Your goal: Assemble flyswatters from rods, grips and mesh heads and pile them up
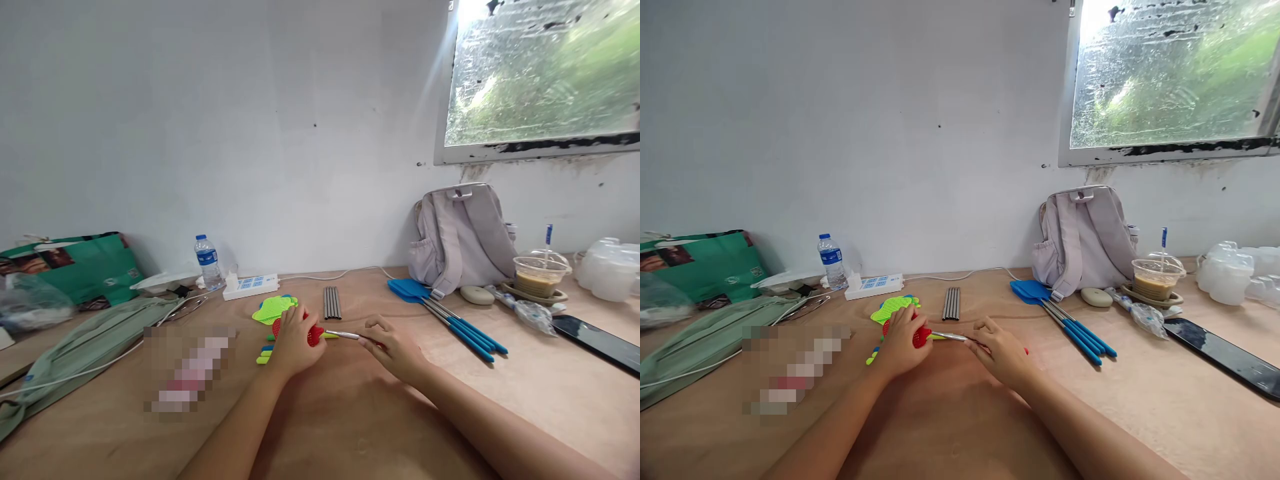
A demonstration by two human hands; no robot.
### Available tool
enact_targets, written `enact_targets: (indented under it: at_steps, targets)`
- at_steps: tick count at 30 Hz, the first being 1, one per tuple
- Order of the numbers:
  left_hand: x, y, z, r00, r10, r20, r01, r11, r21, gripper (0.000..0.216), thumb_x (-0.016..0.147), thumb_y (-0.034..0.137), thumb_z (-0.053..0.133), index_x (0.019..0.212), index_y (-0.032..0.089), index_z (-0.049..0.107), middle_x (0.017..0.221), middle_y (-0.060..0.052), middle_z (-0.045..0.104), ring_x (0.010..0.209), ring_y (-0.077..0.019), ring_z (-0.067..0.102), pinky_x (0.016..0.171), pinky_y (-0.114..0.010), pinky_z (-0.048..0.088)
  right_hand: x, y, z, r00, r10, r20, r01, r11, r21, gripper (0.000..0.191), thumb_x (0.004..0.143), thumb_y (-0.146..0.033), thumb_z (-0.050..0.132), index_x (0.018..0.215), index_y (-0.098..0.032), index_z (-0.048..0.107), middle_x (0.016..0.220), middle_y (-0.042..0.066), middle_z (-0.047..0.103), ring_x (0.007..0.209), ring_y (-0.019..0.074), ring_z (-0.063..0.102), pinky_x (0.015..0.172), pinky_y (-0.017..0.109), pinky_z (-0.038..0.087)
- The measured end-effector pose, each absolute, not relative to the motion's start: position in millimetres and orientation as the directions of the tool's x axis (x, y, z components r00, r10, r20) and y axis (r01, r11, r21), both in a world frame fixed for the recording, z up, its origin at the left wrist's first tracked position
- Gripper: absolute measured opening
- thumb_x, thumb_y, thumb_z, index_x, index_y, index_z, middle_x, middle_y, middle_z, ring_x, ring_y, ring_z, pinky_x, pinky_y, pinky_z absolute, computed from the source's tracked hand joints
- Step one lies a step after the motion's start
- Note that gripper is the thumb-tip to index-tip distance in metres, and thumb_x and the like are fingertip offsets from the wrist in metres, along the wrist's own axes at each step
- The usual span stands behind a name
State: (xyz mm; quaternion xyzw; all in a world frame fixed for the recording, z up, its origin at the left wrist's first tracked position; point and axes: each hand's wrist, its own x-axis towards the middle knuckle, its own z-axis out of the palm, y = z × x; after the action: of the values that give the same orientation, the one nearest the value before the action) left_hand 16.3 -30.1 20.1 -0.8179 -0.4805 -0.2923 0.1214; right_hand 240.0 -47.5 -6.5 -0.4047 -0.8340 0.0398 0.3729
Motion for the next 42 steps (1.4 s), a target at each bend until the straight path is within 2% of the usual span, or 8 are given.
enact_targets:
  at_steps: [5,9,15,22,28,32,37,42]
  targets:
    - [15.8,-28.9,19.3,0.412,0.73,0.546,0.841,-0.535,0.08,0.009,0.062,0.019,0.051,0.068,0.021,0.044,0.083,-0.003,0.044,0.079,-0.0205,0.042,0.072,-0.035,0.036,240.9,-47.3,-8.2,-0.401,0.607,0.686,0.601,0.74,-0.302,0.031,0.09,-0.031,0.035,0.092,-0.02,0.065,0.089,0.008,0.054,0.061,0.0112,0.054,0.057,0.025,0.043]
    - [15.7,-29.6,21.4,0.421,0.728,0.542,0.836,-0.543,0.079,0.009,0.061,0.018,0.049,0.065,0.02,0.042,0.081,-0.003,0.043,0.078,-0.0205,0.041,0.071,-0.035,0.036,248.1,-42.4,-8.9,-0.432,0.613,0.662,0.617,0.736,-0.278,0.032,0.09,-0.031,0.036,0.095,-0.02,0.066,0.093,0.008,0.055,0.054,0.0085,0.052,0.054,0.025,0.043]
    - [18.7,-33.8,23.8,0.427,0.723,0.544,0.831,-0.551,0.079,0.009,0.06,0.018,0.049,0.065,0.021,0.042,0.081,-0.004,0.044,0.079,-0.0214,0.042,0.07,-0.035,0.036,252.5,-37.3,-10.4,-0.462,0.61,0.644,0.625,0.739,-0.252,0.03,0.089,-0.035,0.039,0.095,-0.025,0.067,0.096,0.007,0.058,0.061,0.0102,0.056,0.056,0.024,0.043]
    - [22.4,-36.0,23.7,0.434,0.739,0.515,0.856,-0.516,0.018,0.007,0.061,0.021,0.052,0.065,0.021,0.046,0.084,-0.004,0.046,0.082,-0.0229,0.043,0.073,-0.037,0.036,252.9,-40.6,-7.9,-0.452,0.613,0.648,0.697,0.696,-0.172,0.027,0.087,-0.037,0.043,0.096,-0.029,0.067,0.096,0.004,0.062,0.055,0.0082,0.054,0.051,0.022,0.038]
    - [25.3,-39.2,23.7,0.465,0.73,0.501,0.871,-0.479,-0.109,0.008,0.062,0.024,0.054,0.067,0.021,0.049,0.082,-0.006,0.047,0.083,-0.0253,0.043,0.074,-0.039,0.035,248.4,-50.6,-1.6,-0.456,0.598,0.66,0.74,0.666,-0.092,0.026,0.086,-0.033,0.044,0.092,-0.028,0.068,0.094,0.003,0.063,0.058,0.0093,0.056,0.049,0.022,0.035]
    - [27.5,-40.5,22.6,0.489,0.729,0.479,0.86,-0.496,-0.123,0.009,0.062,0.023,0.055,0.069,0.021,0.05,0.083,-0.007,0.048,0.085,-0.0259,0.043,0.077,-0.041,0.035,247.9,-54.4,1.5,-0.443,0.636,0.632,0.756,0.643,-0.118,0.023,0.084,-0.032,0.046,0.091,-0.029,0.068,0.093,0.003,0.063,0.06,0.011,0.057,0.049,0.023,0.036]
    - [33.7,-42.0,20.1,0.529,0.727,0.439,0.836,-0.535,-0.12,0.009,0.061,0.023,0.055,0.07,0.021,0.052,0.083,-0.007,0.048,0.086,-0.0266,0.043,0.078,-0.041,0.035,252.7,-52.7,3.1,-0.45,0.661,0.6,0.718,0.668,-0.197,0.026,0.081,-0.032,0.05,0.105,-0.029,0.061,0.094,0.004,0.063,0.074,0.0157,0.06,0.06,0.025,0.043]
    - [33.8,-39.6,17.5,0.495,0.741,0.453,0.853,-0.513,-0.092,0.008,0.061,0.022,0.055,0.067,0.022,0.051,0.08,-0.006,0.047,0.084,-0.0263,0.044,0.076,-0.042,0.035,252.4,-51.3,2.5,-0.433,0.683,0.588,0.682,0.675,-0.282,0.017,0.081,-0.032,0.051,0.089,-0.025,0.064,0.086,0.004,0.064,0.072,0.0159,0.06,0.062,0.026,0.044]
